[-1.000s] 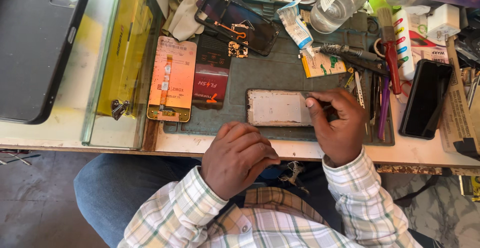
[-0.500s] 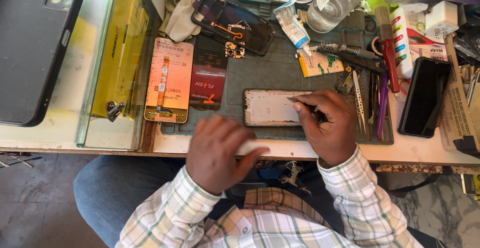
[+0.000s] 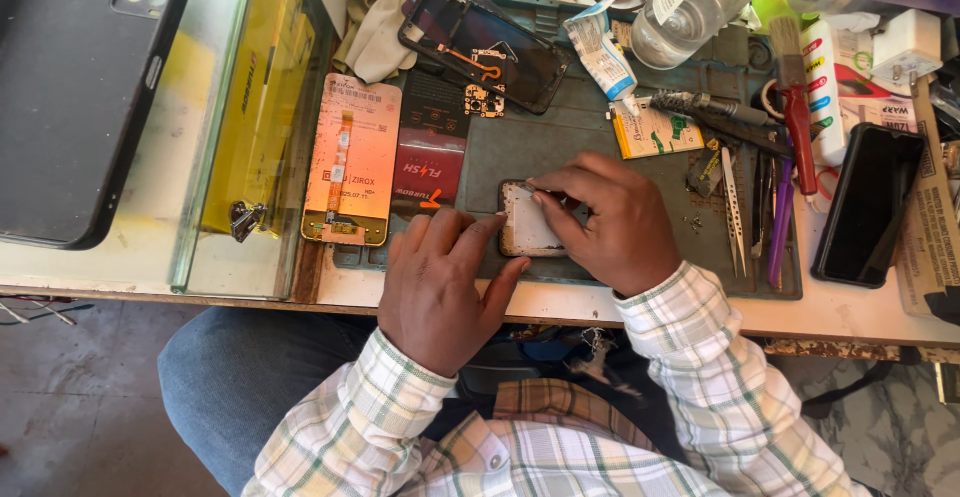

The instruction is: The person disassembles a mobile phone using a small pry tool, removes internal components, cleans the frame with a brush, and prepares a new screen for installation.

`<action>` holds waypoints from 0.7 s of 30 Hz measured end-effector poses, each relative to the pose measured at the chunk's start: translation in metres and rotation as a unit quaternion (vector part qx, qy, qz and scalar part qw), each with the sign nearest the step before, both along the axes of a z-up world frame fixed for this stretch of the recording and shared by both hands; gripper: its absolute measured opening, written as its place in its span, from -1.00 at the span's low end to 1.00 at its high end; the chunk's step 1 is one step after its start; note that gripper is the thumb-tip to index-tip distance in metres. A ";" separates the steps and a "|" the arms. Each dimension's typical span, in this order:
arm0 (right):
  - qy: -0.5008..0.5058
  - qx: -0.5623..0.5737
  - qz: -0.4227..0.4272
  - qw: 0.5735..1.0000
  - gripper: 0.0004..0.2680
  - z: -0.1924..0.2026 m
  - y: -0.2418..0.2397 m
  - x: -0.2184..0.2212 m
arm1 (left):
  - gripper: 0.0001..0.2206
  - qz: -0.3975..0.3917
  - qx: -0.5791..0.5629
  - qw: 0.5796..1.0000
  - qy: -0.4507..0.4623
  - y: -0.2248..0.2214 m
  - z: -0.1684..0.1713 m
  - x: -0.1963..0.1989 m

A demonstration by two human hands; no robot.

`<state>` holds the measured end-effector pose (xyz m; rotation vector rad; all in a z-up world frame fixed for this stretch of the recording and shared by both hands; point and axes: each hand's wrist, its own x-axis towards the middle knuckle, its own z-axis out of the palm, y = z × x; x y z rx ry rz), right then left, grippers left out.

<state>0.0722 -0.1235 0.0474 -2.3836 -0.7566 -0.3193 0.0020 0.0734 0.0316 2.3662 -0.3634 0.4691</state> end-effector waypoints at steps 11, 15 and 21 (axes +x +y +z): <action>0.019 0.031 -0.005 0.999 -0.94 -0.001 -0.005 -0.002 | -0.60 0.004 -0.004 1.000 0.016 0.000 0.001 0.001; 0.001 0.057 -0.084 0.995 -0.94 -0.002 -0.019 -0.008 | -0.36 -0.003 -0.009 1.000 0.021 0.000 0.005 0.007; 0.015 0.071 -0.169 0.983 -0.93 0.002 -0.044 -0.022 | -0.14 -0.032 0.006 0.999 0.042 0.003 0.004 0.024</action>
